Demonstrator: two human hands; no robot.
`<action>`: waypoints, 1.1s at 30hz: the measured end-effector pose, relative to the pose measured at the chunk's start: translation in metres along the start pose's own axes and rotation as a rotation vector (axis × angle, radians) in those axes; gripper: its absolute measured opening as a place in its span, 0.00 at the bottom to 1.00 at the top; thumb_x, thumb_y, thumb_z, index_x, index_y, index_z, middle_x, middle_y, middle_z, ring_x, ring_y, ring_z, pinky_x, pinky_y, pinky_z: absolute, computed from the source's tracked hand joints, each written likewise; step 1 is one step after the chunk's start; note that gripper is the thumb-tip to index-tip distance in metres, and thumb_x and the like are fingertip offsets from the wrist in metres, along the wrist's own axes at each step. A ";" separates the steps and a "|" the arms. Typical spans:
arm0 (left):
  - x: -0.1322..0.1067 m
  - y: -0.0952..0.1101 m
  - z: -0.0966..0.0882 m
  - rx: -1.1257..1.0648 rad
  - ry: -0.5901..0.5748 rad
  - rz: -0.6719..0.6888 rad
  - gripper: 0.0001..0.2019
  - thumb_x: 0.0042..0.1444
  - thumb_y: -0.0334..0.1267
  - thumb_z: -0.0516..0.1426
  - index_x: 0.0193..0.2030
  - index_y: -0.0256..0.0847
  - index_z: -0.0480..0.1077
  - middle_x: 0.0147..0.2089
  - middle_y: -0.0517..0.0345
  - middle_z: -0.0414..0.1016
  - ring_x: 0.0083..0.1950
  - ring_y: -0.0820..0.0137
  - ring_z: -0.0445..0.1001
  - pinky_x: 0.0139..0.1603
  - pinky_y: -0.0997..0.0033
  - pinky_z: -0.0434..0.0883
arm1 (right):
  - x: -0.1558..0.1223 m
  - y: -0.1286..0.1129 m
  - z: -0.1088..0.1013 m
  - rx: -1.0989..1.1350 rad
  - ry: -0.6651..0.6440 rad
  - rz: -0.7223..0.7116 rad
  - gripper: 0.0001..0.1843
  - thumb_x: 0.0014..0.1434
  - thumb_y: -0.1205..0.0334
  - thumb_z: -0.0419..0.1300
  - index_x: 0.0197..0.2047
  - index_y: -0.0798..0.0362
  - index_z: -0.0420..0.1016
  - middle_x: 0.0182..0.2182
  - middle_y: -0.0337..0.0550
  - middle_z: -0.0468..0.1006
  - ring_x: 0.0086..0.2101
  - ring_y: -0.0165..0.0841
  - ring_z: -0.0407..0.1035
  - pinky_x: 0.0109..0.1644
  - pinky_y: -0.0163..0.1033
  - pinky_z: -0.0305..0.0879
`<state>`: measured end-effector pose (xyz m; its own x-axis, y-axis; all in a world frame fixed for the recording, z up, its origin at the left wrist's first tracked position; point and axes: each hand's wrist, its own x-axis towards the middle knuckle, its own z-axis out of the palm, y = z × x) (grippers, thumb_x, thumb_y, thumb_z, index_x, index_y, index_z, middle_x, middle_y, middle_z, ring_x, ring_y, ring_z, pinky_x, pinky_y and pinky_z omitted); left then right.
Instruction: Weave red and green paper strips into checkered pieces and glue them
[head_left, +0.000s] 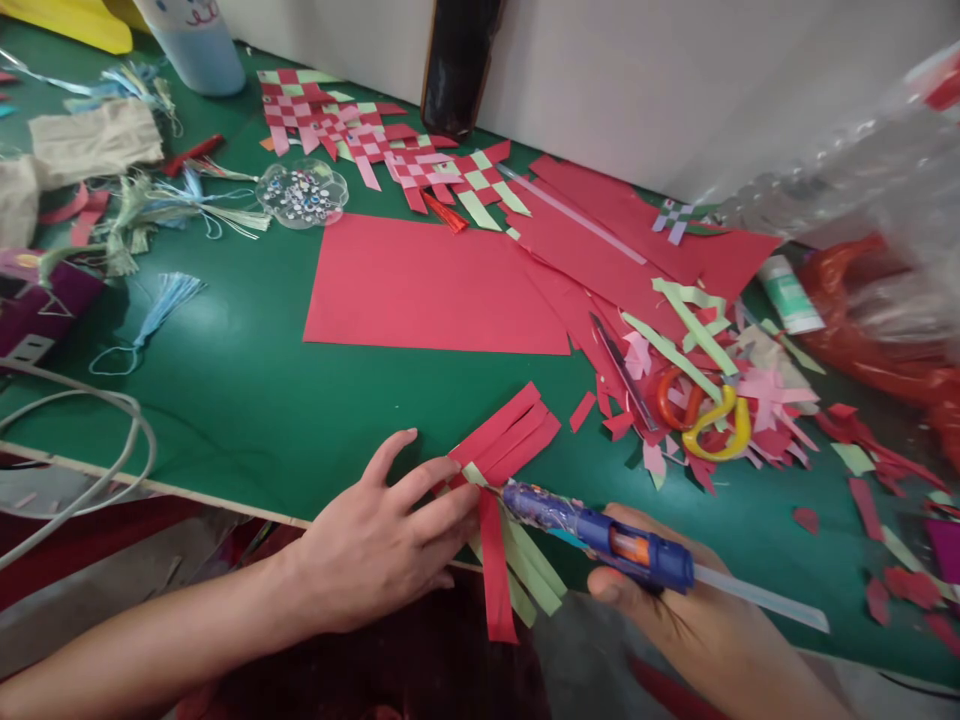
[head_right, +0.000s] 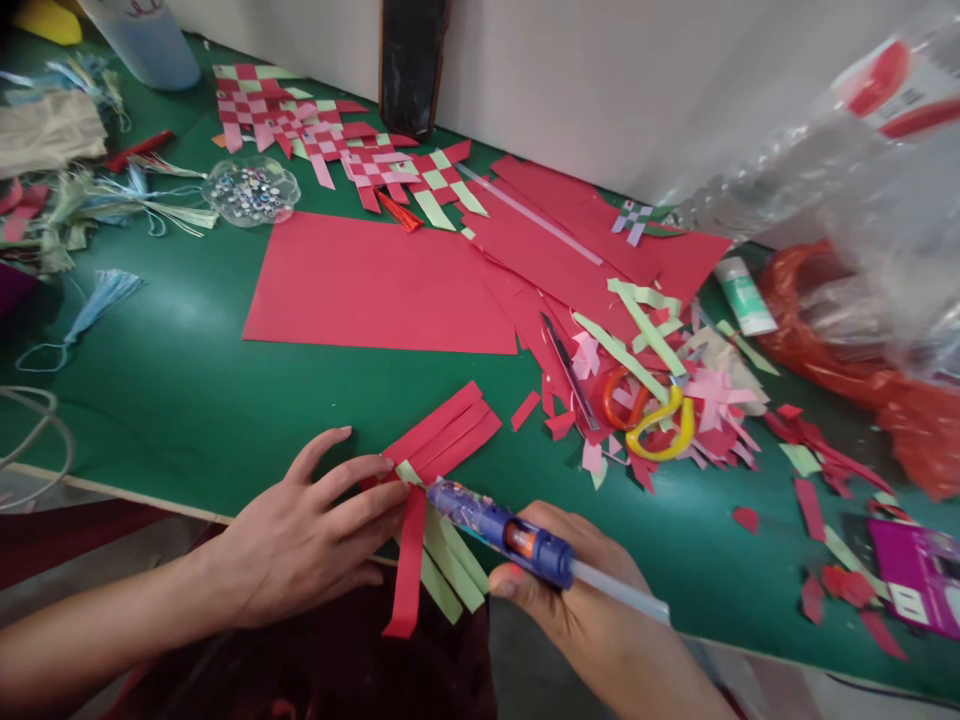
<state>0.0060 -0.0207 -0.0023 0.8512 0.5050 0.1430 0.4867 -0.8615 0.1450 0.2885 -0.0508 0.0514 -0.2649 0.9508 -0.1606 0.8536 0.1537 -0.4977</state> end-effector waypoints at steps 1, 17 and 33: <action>0.000 0.000 0.000 -0.003 0.000 -0.001 0.20 0.64 0.56 0.53 0.55 0.48 0.71 0.64 0.58 0.63 0.63 0.58 0.59 0.71 0.38 0.39 | 0.000 0.001 0.000 -0.009 -0.008 -0.003 0.28 0.62 0.33 0.48 0.25 0.46 0.66 0.21 0.37 0.73 0.22 0.32 0.70 0.22 0.36 0.64; 0.000 0.000 0.001 0.000 -0.003 0.003 0.20 0.63 0.56 0.53 0.54 0.49 0.71 0.64 0.57 0.63 0.62 0.58 0.61 0.70 0.39 0.47 | 0.001 -0.005 -0.006 -0.077 -0.056 -0.035 0.13 0.63 0.50 0.55 0.45 0.46 0.73 0.38 0.40 0.82 0.36 0.35 0.79 0.35 0.34 0.75; 0.000 0.000 0.001 -0.015 -0.012 0.001 0.20 0.66 0.54 0.51 0.57 0.48 0.69 0.69 0.60 0.57 0.62 0.58 0.58 0.69 0.35 0.46 | -0.001 0.001 -0.008 0.088 -0.033 0.066 0.17 0.63 0.46 0.54 0.36 0.47 0.76 0.30 0.41 0.83 0.31 0.36 0.79 0.33 0.35 0.77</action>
<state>0.0060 -0.0203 -0.0030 0.8541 0.5032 0.1318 0.4827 -0.8611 0.1596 0.2935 -0.0498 0.0581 -0.2251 0.9485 -0.2228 0.8274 0.0653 -0.5579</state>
